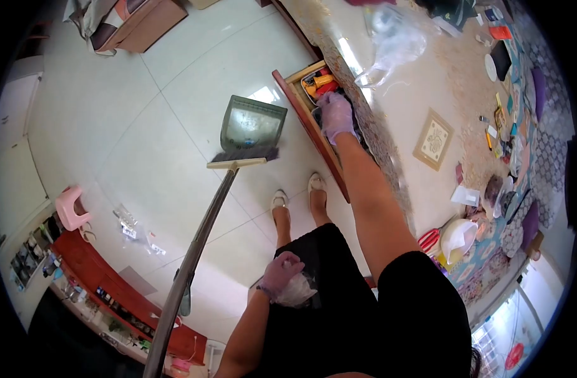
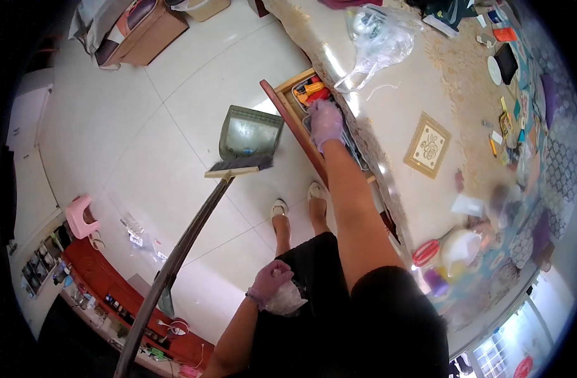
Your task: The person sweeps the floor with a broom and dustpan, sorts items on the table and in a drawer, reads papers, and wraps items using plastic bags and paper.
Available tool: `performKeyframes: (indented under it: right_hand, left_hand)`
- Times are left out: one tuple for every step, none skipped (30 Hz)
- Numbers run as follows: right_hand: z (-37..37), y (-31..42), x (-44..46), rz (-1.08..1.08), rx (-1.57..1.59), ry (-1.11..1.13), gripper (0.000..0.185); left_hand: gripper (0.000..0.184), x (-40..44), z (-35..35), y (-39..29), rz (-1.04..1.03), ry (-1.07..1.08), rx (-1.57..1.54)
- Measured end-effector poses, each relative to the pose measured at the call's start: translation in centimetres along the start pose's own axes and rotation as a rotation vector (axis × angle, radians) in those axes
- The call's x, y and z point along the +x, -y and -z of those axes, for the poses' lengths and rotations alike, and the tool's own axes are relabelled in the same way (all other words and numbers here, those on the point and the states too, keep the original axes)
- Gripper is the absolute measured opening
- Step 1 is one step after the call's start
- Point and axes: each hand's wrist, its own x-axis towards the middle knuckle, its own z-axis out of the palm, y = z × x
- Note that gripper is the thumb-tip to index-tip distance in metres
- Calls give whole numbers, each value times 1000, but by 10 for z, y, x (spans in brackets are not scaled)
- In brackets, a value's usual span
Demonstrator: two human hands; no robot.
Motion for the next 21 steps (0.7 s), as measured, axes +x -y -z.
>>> performKeyframes:
  right_hand:
    - [-3,-2,1,3,0,-1,12]
    - [-5,-4,0,11,31,1,13]
    - [-7,-6,-2,17,63,3,14]
    - [-7,-6,-3,16,64,4,14]
    - [-4,-5,-5,40,32,-7,15]
    - [-1,-4,-6,65,-1,-18,16]
    - [2,-4,-8,64,-4,-18,16]
    - [4,-3,-10,44,-8,-14,15]
    - [6,-1,-9,26,-9,-10,14]
    - [4,-6,-8,26,-9,-11,14]
    - [0,-11,-6,100,-23,-21,13]
    - [-3,-16,-5,173,-37,-31,13]
    - [-3,-15,-5,172,-35,-33,13]
    - [-5,-14,-4,147,-37,-45,13]
    - [-7,-13,-5,122,-40,-55,14]
    - [-7,-9,-6,120,-38,-54,14]
    - [-6,-5,-8,61,16,-68,14]
    - [-3,-1,-13,-2,68,-81,14]
    - [2,6,-24,-6,61,-85,14]
    - [10,14,-36,17,26,-22,16]
    - [20,22,-44,42,-13,32,19]
  left_hand:
    - [19,3,0,2,-16,2,-8]
    - [19,5,0,4,-17,0,-9]
    - [18,7,-2,6,-20,-11,-43]
    - [17,8,-3,7,-22,-20,-76]
    - [17,19,-4,17,-19,-19,-76]
    - [21,38,-5,30,231,-20,-323]
    - [24,45,-5,25,482,-19,-568]
    - [24,39,-7,24,480,-16,-568]
    - [20,27,-9,24,205,-12,-352]
    - [17,17,-10,17,-68,-9,-133]
    - [17,15,-9,15,-69,-8,-132]
    - [17,14,-9,13,-64,-9,-131]
    - [18,14,-7,11,-61,-10,-130]
    - [18,15,-6,9,-58,-12,-130]
    - [18,15,-6,8,-53,-14,-130]
    - [18,14,-5,6,-46,-16,-131]
    - [18,12,-5,3,-43,-16,-130]
    - [19,8,-5,-2,-39,-49,-144]
    - [19,7,-6,-5,-39,-77,-156]
    - [19,9,-6,1,-53,-61,-154]
    - [18,13,-3,13,-120,-50,-97]
